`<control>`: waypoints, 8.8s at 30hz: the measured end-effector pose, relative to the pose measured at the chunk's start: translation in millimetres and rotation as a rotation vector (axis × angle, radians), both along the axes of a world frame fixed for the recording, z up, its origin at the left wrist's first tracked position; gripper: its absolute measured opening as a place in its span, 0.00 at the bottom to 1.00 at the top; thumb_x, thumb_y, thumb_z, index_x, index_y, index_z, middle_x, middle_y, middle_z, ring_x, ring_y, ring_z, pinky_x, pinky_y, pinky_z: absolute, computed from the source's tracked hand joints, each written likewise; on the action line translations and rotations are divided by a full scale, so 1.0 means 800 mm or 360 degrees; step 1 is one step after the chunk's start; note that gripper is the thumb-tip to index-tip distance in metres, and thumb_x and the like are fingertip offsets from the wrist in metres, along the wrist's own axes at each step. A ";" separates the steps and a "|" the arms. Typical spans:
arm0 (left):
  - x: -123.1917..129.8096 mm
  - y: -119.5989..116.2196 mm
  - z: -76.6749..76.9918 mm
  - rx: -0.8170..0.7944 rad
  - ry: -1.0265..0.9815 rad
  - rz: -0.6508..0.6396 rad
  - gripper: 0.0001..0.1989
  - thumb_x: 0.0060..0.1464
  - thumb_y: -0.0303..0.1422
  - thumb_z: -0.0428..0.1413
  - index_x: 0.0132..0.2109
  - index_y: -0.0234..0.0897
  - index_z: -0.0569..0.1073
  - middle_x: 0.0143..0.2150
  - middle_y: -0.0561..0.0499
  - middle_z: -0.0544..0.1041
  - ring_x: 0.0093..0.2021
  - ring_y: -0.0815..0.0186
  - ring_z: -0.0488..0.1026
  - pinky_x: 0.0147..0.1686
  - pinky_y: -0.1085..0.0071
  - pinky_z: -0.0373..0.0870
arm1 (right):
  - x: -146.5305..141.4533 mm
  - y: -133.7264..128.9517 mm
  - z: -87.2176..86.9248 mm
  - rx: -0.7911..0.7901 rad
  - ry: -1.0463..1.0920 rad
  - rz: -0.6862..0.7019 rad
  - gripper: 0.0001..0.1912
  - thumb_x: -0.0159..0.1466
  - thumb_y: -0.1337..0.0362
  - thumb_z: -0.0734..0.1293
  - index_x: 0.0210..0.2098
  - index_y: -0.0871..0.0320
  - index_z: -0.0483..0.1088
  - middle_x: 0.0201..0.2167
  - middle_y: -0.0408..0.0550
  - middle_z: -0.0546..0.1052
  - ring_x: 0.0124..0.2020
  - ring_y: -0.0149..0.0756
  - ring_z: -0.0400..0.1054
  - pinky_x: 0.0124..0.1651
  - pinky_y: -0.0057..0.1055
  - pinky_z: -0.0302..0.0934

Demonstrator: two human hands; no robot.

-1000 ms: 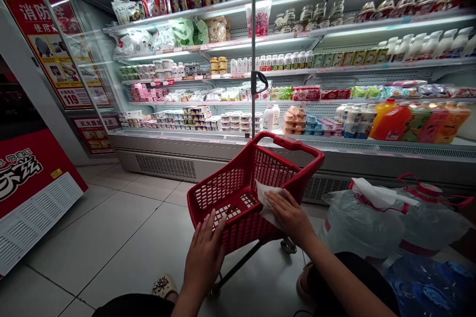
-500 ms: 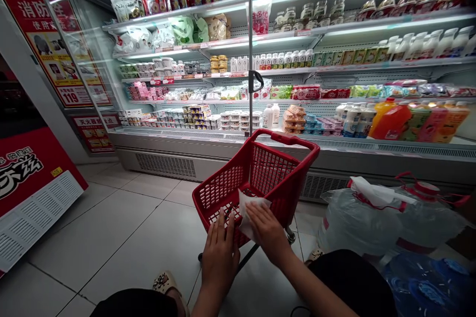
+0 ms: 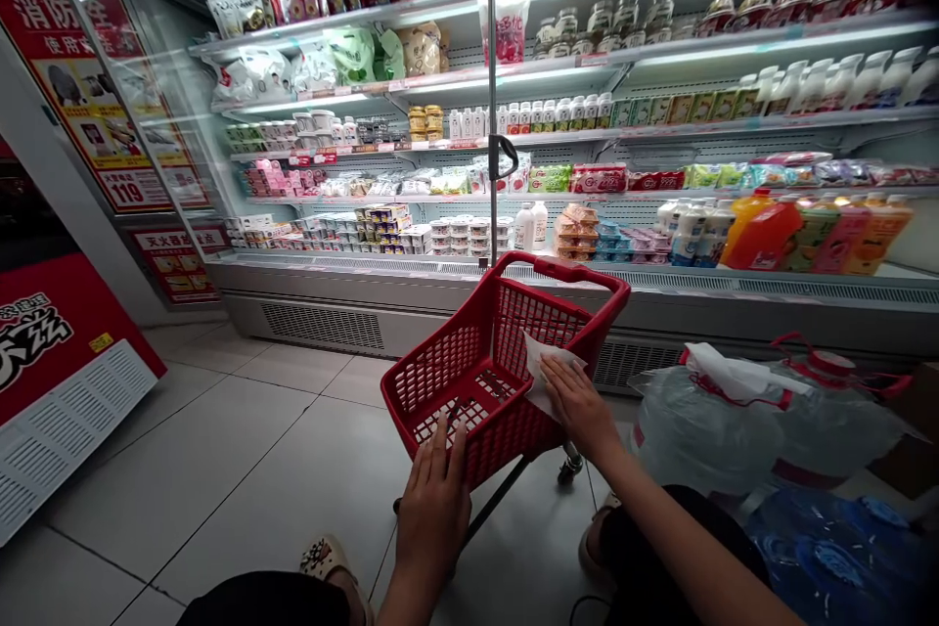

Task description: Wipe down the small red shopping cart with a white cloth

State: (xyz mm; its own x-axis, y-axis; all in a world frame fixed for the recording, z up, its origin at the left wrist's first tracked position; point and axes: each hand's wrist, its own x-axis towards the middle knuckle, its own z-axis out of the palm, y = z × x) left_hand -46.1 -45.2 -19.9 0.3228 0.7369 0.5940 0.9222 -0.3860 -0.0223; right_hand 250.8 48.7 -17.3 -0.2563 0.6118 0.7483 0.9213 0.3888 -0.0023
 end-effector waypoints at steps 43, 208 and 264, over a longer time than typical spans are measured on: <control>0.001 0.043 -0.006 0.0081 0.0120 -0.0133 0.23 0.69 0.32 0.51 0.69 0.50 0.69 0.70 0.50 0.70 0.63 0.58 0.73 0.66 0.55 0.66 | -0.121 -0.090 -0.016 -0.0273 -0.0112 0.0488 0.31 0.76 0.69 0.55 0.76 0.51 0.49 0.72 0.46 0.63 0.73 0.37 0.56 0.73 0.44 0.57; 0.004 0.042 0.003 0.0011 0.0122 -0.0312 0.36 0.62 0.25 0.53 0.74 0.47 0.57 0.79 0.51 0.50 0.78 0.57 0.49 0.72 0.53 0.57 | 0.019 -0.077 -0.051 -0.0110 -0.0097 -0.0006 0.32 0.76 0.66 0.55 0.77 0.53 0.45 0.71 0.49 0.65 0.70 0.40 0.62 0.75 0.49 0.49; 0.074 0.050 0.008 -0.0186 0.0066 -0.0198 0.49 0.57 0.33 0.55 0.79 0.34 0.40 0.80 0.44 0.43 0.79 0.50 0.41 0.73 0.51 0.45 | -0.106 -0.099 -0.030 -0.0055 -0.0093 0.0016 0.37 0.75 0.67 0.55 0.78 0.58 0.36 0.75 0.50 0.57 0.75 0.40 0.52 0.76 0.44 0.42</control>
State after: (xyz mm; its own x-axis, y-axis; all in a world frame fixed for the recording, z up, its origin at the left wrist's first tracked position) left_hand 13.1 -5.1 -13.3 0.4383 0.7530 0.4908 0.8664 -0.4992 -0.0077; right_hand 166.0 -30.8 -41.3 -0.3052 0.6344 0.7102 0.9164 0.3984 0.0380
